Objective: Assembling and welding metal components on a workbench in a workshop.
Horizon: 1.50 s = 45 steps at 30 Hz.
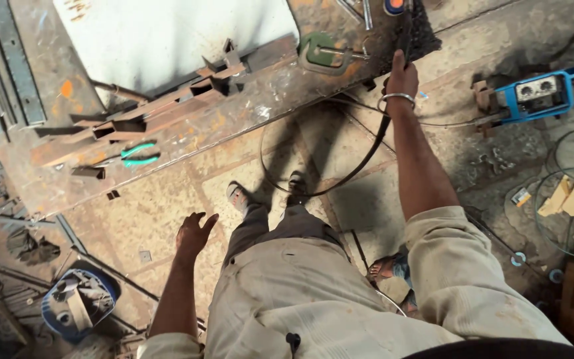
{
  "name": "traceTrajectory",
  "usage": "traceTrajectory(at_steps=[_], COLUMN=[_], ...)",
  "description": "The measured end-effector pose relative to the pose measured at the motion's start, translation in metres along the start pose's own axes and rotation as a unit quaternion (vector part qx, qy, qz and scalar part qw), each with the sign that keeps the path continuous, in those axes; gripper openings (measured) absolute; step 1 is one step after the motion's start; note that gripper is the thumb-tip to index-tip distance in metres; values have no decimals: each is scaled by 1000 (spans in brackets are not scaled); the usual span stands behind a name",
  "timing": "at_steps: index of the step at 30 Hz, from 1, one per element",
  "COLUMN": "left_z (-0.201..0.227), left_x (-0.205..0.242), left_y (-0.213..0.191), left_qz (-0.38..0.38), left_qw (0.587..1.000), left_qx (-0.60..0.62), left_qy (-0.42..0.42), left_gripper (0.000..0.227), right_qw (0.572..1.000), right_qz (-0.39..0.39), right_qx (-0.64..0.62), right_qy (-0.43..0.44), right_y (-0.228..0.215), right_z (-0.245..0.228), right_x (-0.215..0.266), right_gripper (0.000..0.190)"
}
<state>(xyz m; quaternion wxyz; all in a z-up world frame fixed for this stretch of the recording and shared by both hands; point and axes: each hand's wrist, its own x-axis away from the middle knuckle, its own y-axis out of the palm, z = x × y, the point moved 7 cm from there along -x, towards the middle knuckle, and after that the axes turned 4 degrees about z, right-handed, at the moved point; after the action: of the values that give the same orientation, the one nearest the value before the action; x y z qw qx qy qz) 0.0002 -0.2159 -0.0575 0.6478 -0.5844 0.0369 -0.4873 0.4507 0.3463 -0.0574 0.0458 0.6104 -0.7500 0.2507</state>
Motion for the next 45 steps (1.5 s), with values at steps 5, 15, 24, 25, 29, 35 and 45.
traceTrajectory(at_steps=[5,15,24,25,29,35,45], left_z=[-11,-12,-23,-21,-20,-22,56], left_x=[-8,-12,-34,-29,-24,-26,-77], left_y=[4,3,26,25,7,-26,-142], left_qz=[24,-45,57,61,39,20,24], left_qw=[1000,996,998,997,996,992,974], left_qx=[9,-6,31,41,75,107,171], left_qy=[-1,-71,23,22,-42,-68,148], left_gripper=[78,81,73,72,76,79,58], right_qw=[996,979,982,985,987,963,968], right_qz=[81,59,43,33,-41,-193,-190], right_qx=[-6,-54,-37,-104,-155,-125,-105], right_qy=[33,186,179,133,4,-137,-127], right_y=[-15,-14,-7,-5,-5,9,17], right_z=[25,51,106,99,18,26,-45], right_x=[17,6,-14,6,122,206,277], right_gripper=[58,55,59,52,39,37,48])
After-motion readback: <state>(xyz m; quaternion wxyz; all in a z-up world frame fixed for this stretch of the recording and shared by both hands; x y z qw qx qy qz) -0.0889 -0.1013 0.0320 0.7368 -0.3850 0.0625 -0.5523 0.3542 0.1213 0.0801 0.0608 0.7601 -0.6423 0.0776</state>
